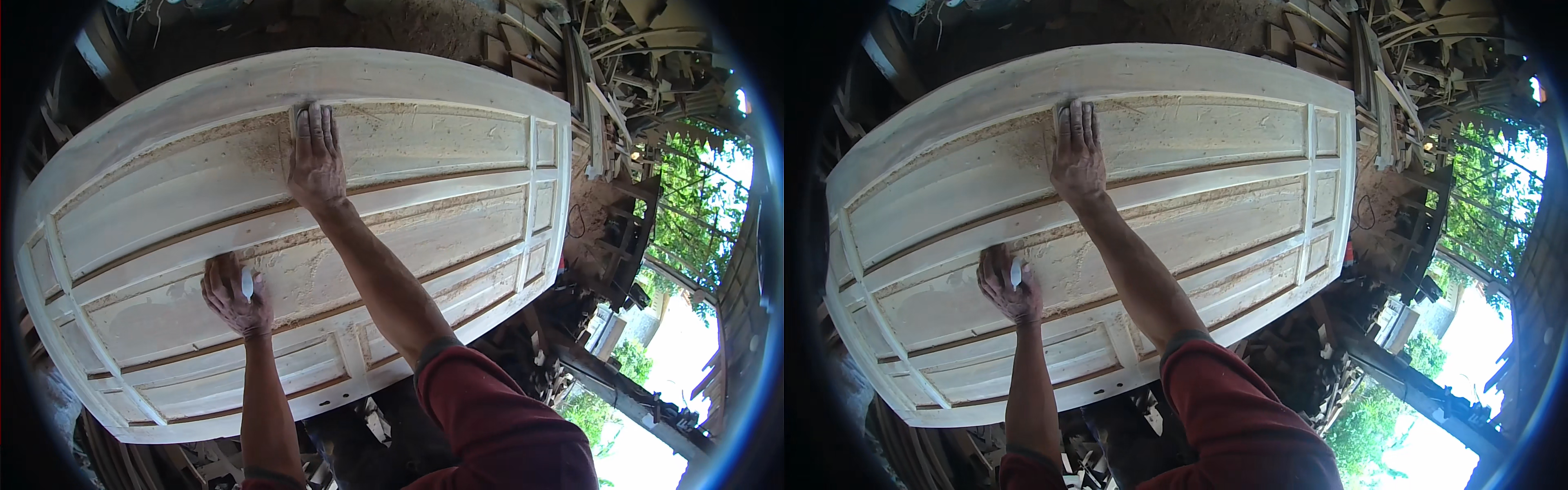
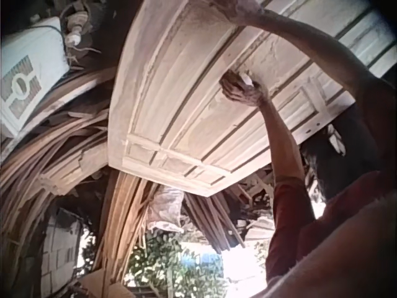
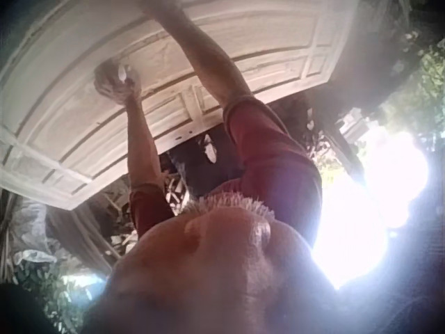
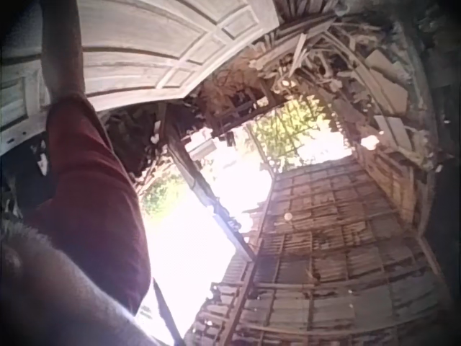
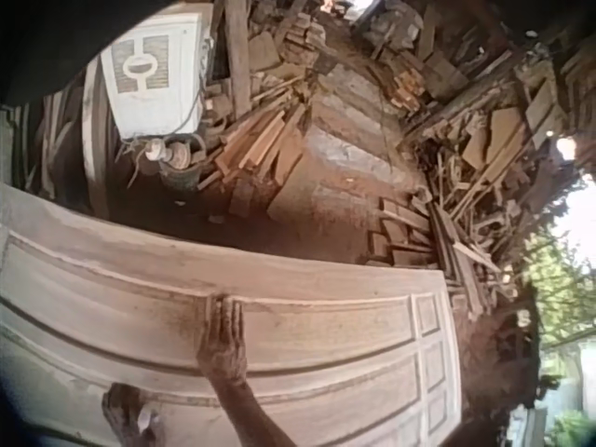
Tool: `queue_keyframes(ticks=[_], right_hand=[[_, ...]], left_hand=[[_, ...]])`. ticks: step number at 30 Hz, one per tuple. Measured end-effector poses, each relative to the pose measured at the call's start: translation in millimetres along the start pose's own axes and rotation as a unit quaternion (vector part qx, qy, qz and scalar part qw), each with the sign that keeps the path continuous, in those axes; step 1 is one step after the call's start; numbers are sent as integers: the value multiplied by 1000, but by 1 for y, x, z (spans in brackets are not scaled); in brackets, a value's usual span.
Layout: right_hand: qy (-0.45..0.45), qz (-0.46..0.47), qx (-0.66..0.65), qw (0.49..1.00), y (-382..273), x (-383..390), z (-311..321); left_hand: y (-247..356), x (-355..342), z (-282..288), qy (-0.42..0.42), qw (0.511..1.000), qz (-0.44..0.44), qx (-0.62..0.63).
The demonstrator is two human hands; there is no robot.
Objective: The person sands the surface and grooves of a wooden door using a piece of sandpaper and applies adhesive from a small tube to a wooden block.
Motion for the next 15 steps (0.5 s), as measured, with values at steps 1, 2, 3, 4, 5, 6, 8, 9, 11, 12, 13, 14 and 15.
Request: queue_keyframes(ticks=[1,2,3,4,5,6,8,9,11,12,13,14,15], right_hand=[[-19,15,-12,1000,0,15,4],[-37,31,-28,998,-5,31,5],[-44,24,-46,998,-10,39,8],[-39,27,-43,998,-13,36,5],[-31,32,-17,999,-9,30,3],[-30,23,1,999,-12,30,5],[-16,0,-15,1000,-3,-4,1],[-5,0,-15,1000,3,-14,2],[-9,8,-23,1000,11,6,7],[-1,17,-31,999,4,16,14],[-40,24,-43,998,-3,38,19],[-80,30,-53,995,-8,58,25],[-116,31,-54,991,-12,70,31]], left_hand=[[-1,1,2,0,1000,-3,-6],[-6,2,6,1,1000,-5,-16],[-9,1,8,10,999,-6,-30],[-11,1,10,16,999,-7,-27],[-5,0,5,26,999,-17,-33],[-3,3,6,23,998,-32,-47],[8,-4,-3,20,998,-47,-33],[16,-8,-5,25,999,-33,-23],[14,-2,-5,25,999,-26,-8],[7,-7,-1,36,999,-27,-16],[2,-5,6,39,999,-30,-23],[-2,-3,10,41,998,-34,-27],[-4,-4,13,46,998,-35,-33]])
Point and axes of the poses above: each hand's wrist, its own x-axis away from the middle knuckle, its own z-axis out of the back of the hand, y = z × x, the point moved 5 cm from there along -x, towards the middle knuckle, and after that the axes turned 9 degrees about -z, right-handed, at the moved point
